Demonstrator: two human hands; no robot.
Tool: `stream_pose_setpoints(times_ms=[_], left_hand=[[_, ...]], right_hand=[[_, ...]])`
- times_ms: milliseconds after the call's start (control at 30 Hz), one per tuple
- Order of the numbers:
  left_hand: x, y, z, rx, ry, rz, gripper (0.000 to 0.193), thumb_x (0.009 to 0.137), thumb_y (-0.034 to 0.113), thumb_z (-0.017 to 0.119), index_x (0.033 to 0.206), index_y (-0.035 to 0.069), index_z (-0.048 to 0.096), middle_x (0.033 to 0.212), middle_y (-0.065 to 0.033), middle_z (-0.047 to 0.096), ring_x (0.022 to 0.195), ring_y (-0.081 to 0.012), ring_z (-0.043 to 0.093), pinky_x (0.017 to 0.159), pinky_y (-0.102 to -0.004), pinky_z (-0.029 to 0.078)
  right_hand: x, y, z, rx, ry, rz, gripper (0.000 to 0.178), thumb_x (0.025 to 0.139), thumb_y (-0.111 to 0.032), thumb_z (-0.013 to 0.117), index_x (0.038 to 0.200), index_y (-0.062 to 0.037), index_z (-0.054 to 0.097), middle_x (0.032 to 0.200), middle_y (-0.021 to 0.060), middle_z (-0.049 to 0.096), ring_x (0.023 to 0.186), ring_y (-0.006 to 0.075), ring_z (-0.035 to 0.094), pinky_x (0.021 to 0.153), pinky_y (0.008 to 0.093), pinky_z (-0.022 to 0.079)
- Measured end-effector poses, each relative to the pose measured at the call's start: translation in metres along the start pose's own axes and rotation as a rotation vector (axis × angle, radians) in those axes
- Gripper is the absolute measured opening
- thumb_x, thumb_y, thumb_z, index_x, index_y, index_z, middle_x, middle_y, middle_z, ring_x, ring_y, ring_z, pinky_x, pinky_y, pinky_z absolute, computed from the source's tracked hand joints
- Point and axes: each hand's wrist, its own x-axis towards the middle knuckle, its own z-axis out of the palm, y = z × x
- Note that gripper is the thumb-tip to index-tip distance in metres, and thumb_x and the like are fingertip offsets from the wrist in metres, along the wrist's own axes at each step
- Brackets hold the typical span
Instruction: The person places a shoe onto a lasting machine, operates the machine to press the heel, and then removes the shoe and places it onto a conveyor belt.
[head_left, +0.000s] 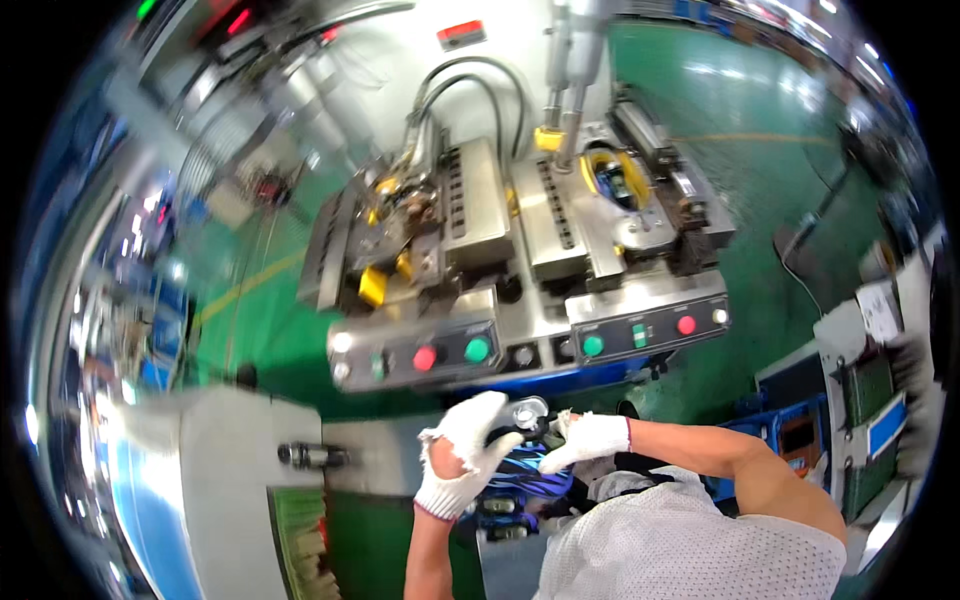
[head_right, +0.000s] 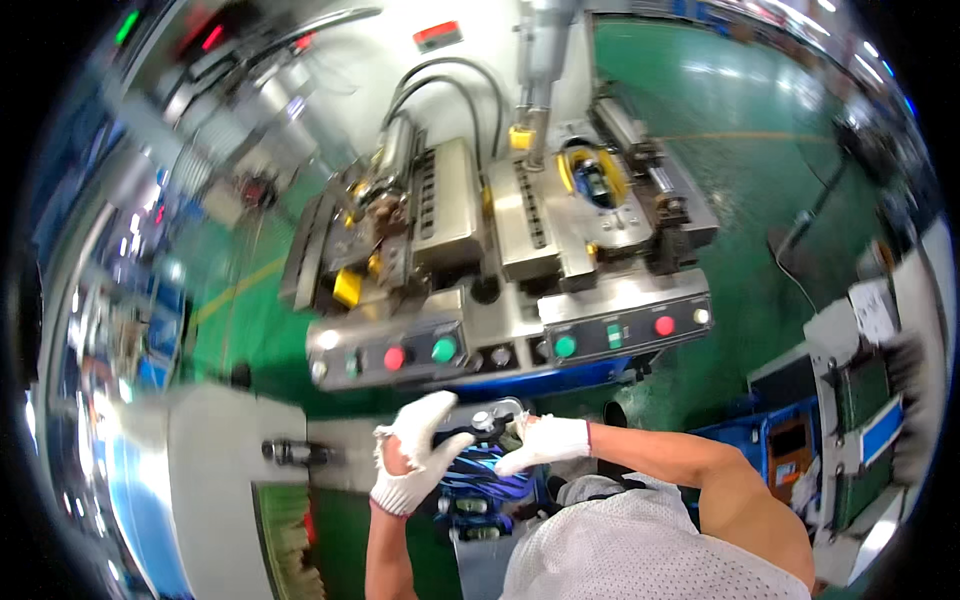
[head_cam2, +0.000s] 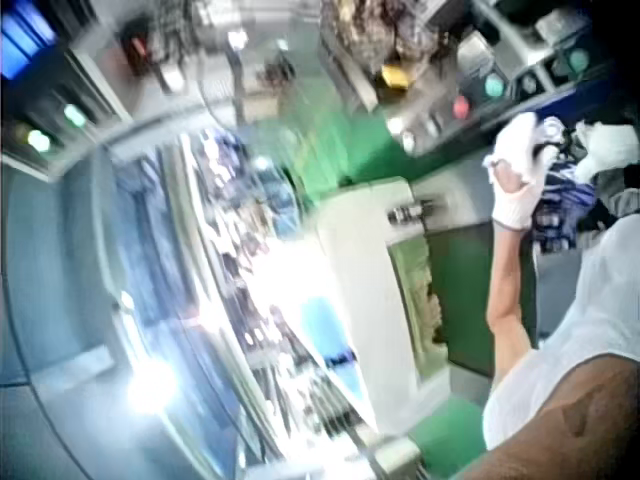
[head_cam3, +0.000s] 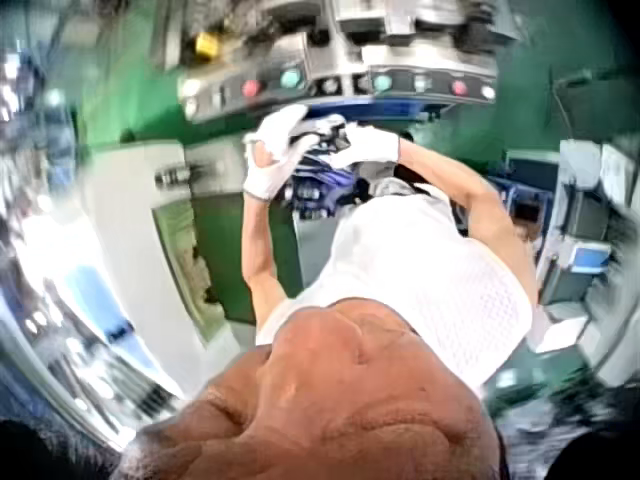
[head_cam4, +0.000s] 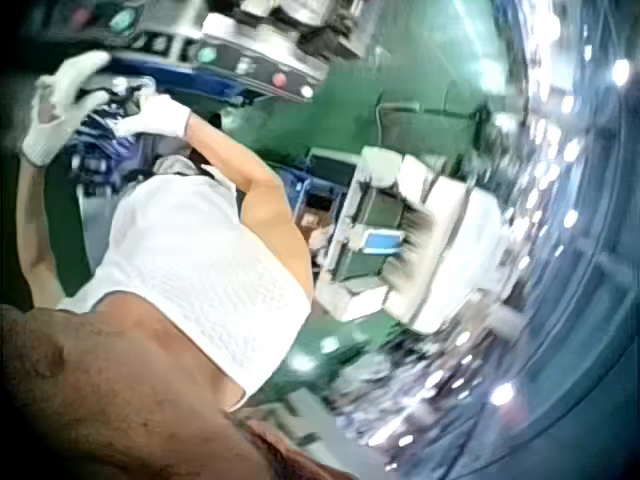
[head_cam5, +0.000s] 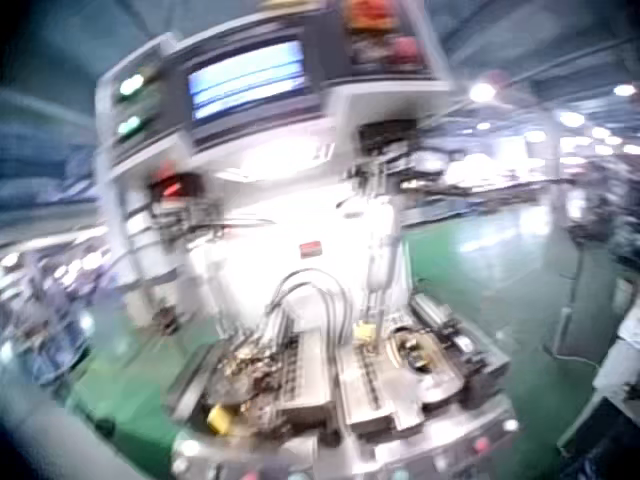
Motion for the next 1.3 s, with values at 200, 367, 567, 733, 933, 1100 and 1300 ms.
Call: stream_pose_setpoints(times_ms=[200,367,567,733,933,1100,1300], left_hand=[[0.148,0.058,0.055,-0.312,0.358,0.007,0.048,0.089,0.004,0.075,0.134,-0.002,0.059,0.13,-0.0202,0.064,0.12,-0.0298,0.063,0.103,-0.0385,0.051],[0.304,0.07,0.165,-0.23,0.13,0.069,0.049,0.095,0.008,0.068,0.139,-0.002,0.052,0.136,-0.0199,0.059,0.122,-0.0295,0.063,0.105,-0.039,0.049],[0.47,0.005,0.299,-0.249,0.034,-0.251,0.066,0.089,0.029,0.074,0.141,-0.002,0.047,0.129,-0.023,0.062,0.109,-0.0362,0.066,0.094,-0.0445,0.051],[0.524,-0.073,0.364,0.054,0.076,-0.348,0.065,0.083,0.023,0.077,0.133,-0.005,0.045,0.127,-0.0293,0.059,0.109,-0.0466,0.063,0.097,-0.0482,0.05],[0.55,-0.053,0.316,-0.007,0.03,-0.585,0.055,0.077,0.029,0.077,0.121,-0.002,0.063,0.111,-0.0232,0.072,0.1,-0.0359,0.071,0.091,-0.0438,0.054],[0.467,-0.008,0.211,-0.304,0.11,-0.407,0.054,0.085,0.026,0.077,0.129,-0.002,0.06,0.111,-0.0152,0.071,0.093,-0.0277,0.068,0.09,-0.0393,0.054],[0.279,0.029,0.127,-0.558,0.157,-0.365,0.057,0.078,0.003,0.074,0.131,0.002,0.053,0.111,-0.004,0.057,0.1,-0.0132,0.055,0.093,-0.0302,0.048]], right_hand=[[-0.107,0.097,-0.049,1.345,0.251,-0.338,0.061,0.087,-0.018,0.077,0.139,0.0041,0.054,0.123,0.0115,0.069,0.107,0.0204,0.067,0.094,0.0348,0.052],[-0.162,0.143,-0.103,1.5,0.588,-0.489,0.054,0.09,-0.014,0.07,0.137,0.0059,0.055,0.128,0.0183,0.068,0.113,0.0266,0.069,0.099,0.0399,0.056],[-0.191,0.22,-0.086,1.087,1.107,-0.266,0.047,0.09,-0.016,0.073,0.132,0.0006,0.06,0.111,0.0045,0.069,0.097,0.016,0.066,0.088,0.0352,0.054],[-0.234,0.165,-0.093,1.485,1.074,-0.085,0.062,0.089,-0.018,0.08,0.142,-0.0003,0.052,0.125,0.0005,0.063,0.11,0.01,0.057,0.095,0.0306,0.049],[-0.217,0.164,-0.106,1.392,1.198,-0.091,0.049,0.093,-0.029,0.075,0.128,0.0007,0.062,0.107,0.0007,0.067,0.096,0.0079,0.056,0.085,0.0267,0.048],[-0.204,0.151,-0.155,0.983,1.07,0.203,0.04,0.09,-0.031,0.076,0.112,0.0024,0.073,0.105,0.007,0.075,0.091,0.0137,0.067,0.084,0.0326,0.053],[-0.103,0.123,-0.297,0.884,1.096,-0.204,0.043,0.088,-0.015,0.077,0.126,0.0013,0.064,0.111,0.0035,0.071,0.093,0.0109,0.063,0.085,0.0299,0.055]])
